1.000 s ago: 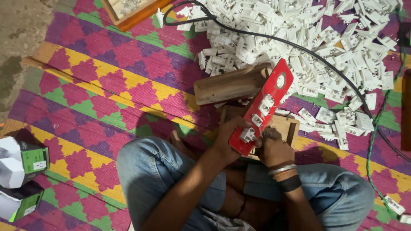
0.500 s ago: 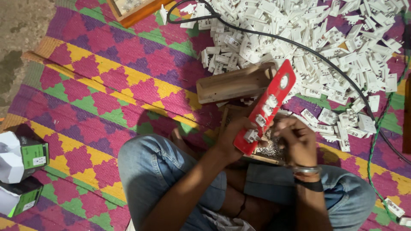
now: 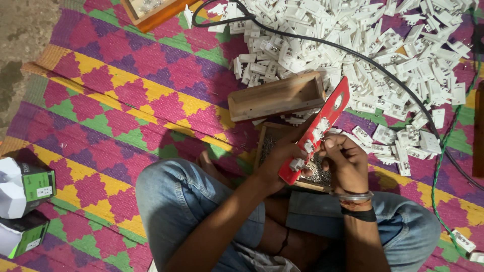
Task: The person sits on a colorful mat and assembles small white electrical components onto red and green plastic backplates. They pick up components, align them with the backplate, and secure them using small metal fasteners from a wooden box.
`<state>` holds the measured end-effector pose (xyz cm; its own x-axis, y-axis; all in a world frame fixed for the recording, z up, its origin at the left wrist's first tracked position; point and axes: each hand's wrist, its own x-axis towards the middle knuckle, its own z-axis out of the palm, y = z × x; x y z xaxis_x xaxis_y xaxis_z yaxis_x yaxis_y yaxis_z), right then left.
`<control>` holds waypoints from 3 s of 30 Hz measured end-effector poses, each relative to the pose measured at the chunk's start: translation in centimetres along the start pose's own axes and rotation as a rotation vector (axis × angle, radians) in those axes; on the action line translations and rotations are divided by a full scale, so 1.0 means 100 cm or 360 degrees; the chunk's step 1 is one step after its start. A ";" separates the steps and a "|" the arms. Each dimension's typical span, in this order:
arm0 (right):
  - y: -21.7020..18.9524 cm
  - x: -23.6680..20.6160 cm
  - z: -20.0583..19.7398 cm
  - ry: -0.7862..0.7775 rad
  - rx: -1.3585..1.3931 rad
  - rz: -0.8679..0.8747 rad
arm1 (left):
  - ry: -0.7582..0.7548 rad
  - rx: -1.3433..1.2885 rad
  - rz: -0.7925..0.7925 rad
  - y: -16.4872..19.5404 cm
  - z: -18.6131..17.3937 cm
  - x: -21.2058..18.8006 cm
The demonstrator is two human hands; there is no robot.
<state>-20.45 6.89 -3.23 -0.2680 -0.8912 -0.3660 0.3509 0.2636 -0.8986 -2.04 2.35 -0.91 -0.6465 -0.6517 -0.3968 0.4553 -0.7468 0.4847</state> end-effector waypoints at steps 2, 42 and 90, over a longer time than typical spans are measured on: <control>0.001 0.000 0.001 0.0018 -0.0042 -0.0022 | -0.0014 -0.0004 0.0010 0.001 0.002 0.000; -0.026 -0.022 0.039 0.0221 -0.1596 -0.1288 | 0.0083 0.0072 0.0047 0.009 0.013 -0.003; -0.022 -0.010 0.030 0.0125 -0.1565 -0.1127 | -0.0060 0.0013 0.0055 -0.003 0.002 0.003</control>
<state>-18.26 6.06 -0.20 -0.1902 -0.9356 0.2974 -0.7169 -0.0746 -0.6932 -2.49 2.41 -1.07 -0.6532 -0.6715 -0.3499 0.4728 -0.7226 0.5042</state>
